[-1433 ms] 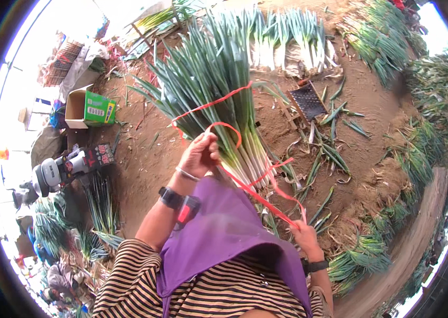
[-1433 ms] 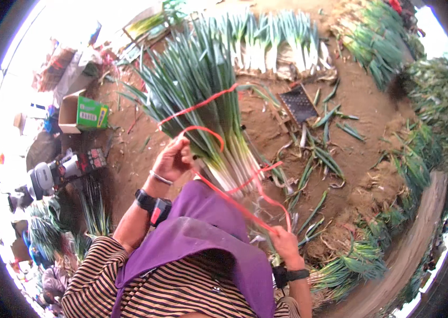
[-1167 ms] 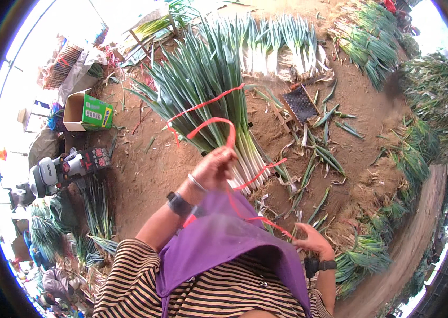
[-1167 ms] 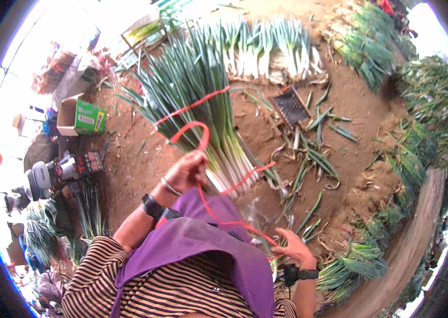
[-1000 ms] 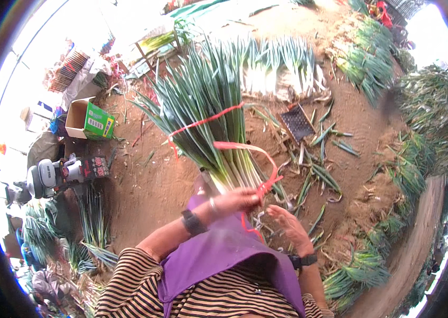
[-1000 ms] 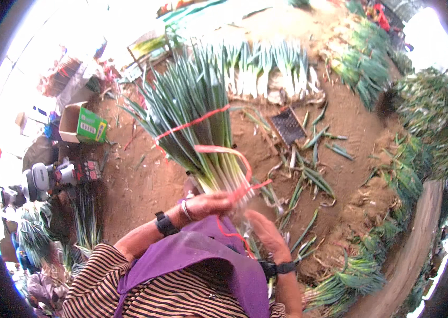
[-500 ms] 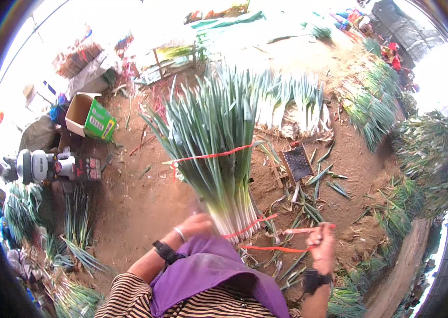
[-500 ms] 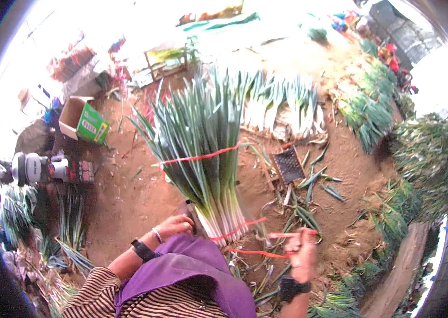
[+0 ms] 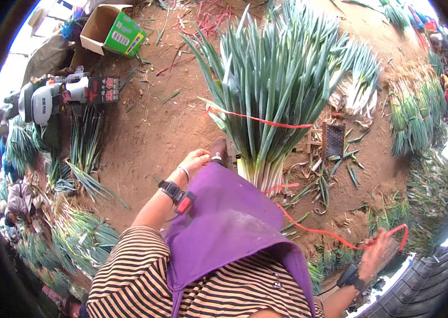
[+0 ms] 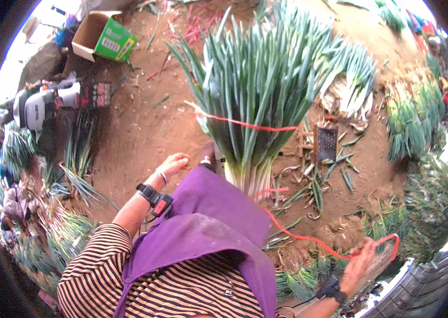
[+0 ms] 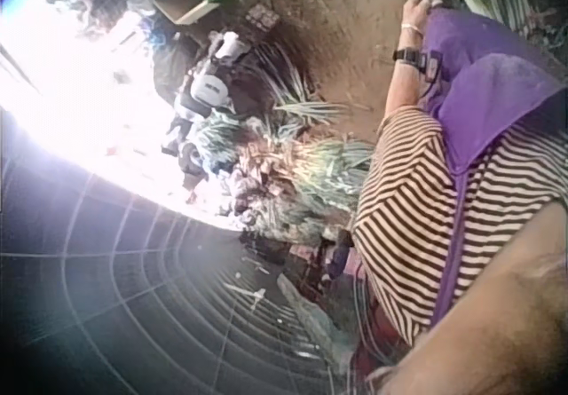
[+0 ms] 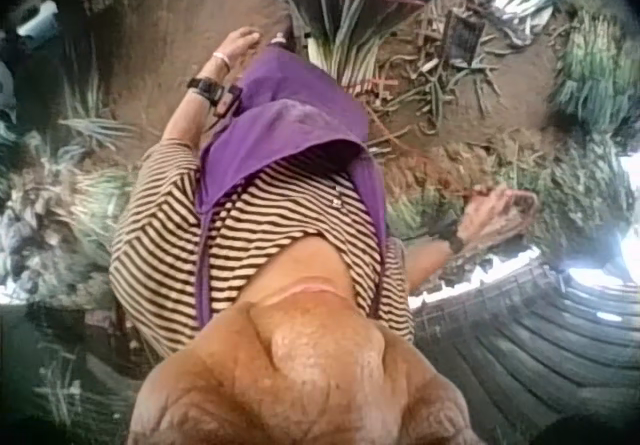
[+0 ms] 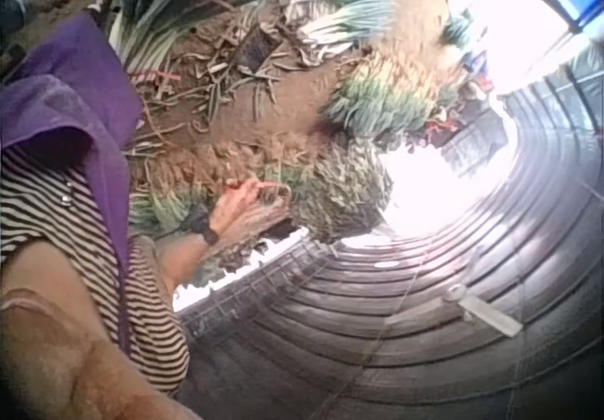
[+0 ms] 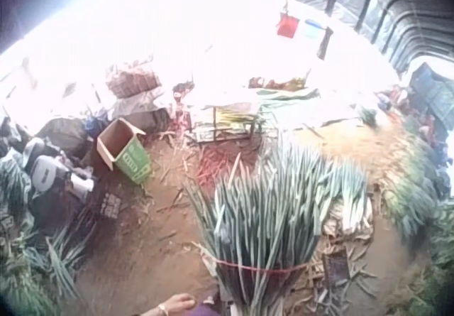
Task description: The person removes a box and a bag from a scooter, takes out red plastic ties, and gathers leeks into a bundle. They wrap the ties around the leeks and knot them by hand to secure the bundle before setting it down.
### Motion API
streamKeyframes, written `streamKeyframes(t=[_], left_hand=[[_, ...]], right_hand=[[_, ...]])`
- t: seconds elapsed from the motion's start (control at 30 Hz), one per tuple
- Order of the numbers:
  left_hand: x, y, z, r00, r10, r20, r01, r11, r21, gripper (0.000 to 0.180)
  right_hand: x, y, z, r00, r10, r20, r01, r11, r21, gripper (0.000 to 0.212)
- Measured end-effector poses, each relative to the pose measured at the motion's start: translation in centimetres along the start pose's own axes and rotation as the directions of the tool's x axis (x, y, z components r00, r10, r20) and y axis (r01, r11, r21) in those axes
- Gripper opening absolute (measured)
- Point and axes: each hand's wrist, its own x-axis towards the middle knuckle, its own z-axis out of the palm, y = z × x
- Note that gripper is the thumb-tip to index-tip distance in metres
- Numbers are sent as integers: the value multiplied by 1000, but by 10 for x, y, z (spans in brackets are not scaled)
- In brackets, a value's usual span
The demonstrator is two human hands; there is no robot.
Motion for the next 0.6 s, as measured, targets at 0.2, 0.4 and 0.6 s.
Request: streamKeyframes(t=[0.2,0.4,0.6], left_hand=[[11,-14,-9,998,-20,-68,10,989,-150,22],[16,-18,-11,994,-66,-87,22,900,-434,19],[16,-42,-20,974,-34,-222,-106,801,-589,19]], right_hand=[[6,15,38,957,162,242,-203,966,157,23],[28,3,56,951,206,231,-256,943,212,24],[76,11,117,822,349,451,-472,860,194,31]])
